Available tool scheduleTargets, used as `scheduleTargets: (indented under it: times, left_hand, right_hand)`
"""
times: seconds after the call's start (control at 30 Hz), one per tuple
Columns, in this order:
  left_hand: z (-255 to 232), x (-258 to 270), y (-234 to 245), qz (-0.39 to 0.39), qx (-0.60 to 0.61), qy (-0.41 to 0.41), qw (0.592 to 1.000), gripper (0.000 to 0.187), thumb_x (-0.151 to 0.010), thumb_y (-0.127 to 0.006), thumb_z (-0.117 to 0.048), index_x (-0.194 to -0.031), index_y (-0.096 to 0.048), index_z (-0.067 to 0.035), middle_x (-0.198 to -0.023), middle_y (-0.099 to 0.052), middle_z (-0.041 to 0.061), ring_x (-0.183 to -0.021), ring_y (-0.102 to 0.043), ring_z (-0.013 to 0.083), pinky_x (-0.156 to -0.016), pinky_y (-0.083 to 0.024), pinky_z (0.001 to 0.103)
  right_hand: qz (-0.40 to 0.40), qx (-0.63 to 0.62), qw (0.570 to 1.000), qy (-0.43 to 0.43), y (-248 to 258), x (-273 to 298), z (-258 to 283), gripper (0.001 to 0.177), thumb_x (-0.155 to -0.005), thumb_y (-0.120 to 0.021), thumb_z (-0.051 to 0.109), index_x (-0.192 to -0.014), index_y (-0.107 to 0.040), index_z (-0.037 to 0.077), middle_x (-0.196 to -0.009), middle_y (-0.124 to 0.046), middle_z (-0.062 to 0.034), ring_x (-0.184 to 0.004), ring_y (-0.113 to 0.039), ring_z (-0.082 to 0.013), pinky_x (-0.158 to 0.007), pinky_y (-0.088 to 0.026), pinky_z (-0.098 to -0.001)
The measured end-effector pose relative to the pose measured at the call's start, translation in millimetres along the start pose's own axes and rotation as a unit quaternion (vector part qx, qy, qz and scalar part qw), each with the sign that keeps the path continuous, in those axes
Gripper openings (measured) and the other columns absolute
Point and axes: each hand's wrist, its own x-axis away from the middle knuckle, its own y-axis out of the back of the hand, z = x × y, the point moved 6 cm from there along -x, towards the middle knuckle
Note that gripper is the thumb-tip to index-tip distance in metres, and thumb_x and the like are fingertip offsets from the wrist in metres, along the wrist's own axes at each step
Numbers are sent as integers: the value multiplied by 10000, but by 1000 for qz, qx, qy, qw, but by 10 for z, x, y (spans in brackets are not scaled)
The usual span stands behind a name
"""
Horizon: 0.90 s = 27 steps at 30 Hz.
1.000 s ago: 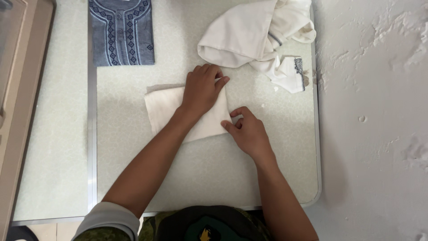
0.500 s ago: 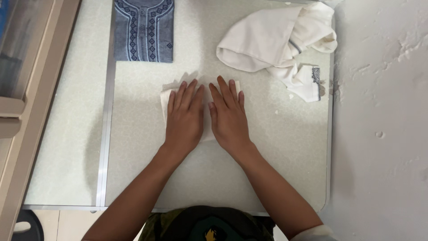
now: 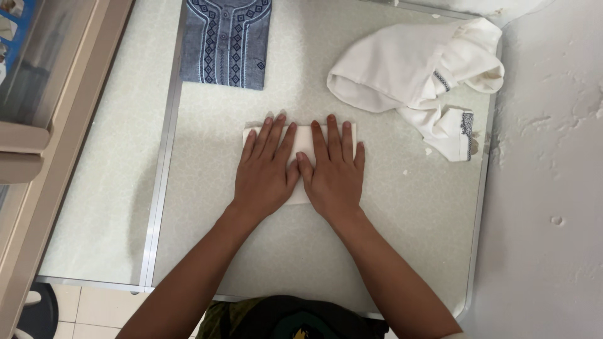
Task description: The person folds two shirts on a table by laying them flat, folding the sleeves inward, and then folding the bodies into rectangular shapes.
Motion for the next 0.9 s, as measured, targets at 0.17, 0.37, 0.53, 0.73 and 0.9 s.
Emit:
scheduleTargets:
  times: [0.17,0.37,0.53,0.73,0.9]
  left_hand:
    - [5,-10,-21,28,-9,-6,1000,664,-985,-531,-373,-1554,-422,-49,-1655,-315,181,-1551,-248,335,-1247,-184,529]
    - [11,4,-27,25,0,-5,1000,662,-1001,-520,-379,-1565,-403,-53,-1663,-306,176,-1560,-232,329,-1254,-175,531]
    - [49,3,-7,40,21,-12,999,642,-1014,-509,-354,-1572,-392,-58,-1671,-294,162,-1564,-218,319,-1253,-166,529]
    - [97,18,27,46,53,-16,997,602,-999,-521,-263,-1556,-414,-60,-1671,-289,159,-1562,-214,326,-1248,-170,522]
    - [297,70,209,-59,56,-24,996,453,-970,-541,-3,-1416,-606,-48,-1622,-434,183,-1542,-337,370,-1259,-277,523]
  right_hand:
    - [17,-13,1000,6,-14,-18,-21,648,-1058,-423,494,-1576,-410,104,-1660,-286,-220,-1550,-174,-408,-1214,-169,-607]
    - [25,-48,998,12,-11,-2,-66,662,-1053,-438,506,-1580,-408,106,-1667,-278,-222,-1561,-190,-404,-1234,-176,-557]
    - [19,-19,1000,11,-18,-8,-53,633,-1056,-460,499,-1564,-439,123,-1654,-316,-195,-1542,-242,-390,-1229,-189,-579]
    - [-4,7,1000,15,-23,12,-32,604,-1053,-464,472,-1554,-459,135,-1648,-351,-182,-1545,-269,-380,-1228,-199,-599]
    - [0,19,999,27,-4,-42,-18,637,-1028,-502,472,-1546,-443,106,-1628,-346,-200,-1520,-251,-398,-1161,-164,-679]
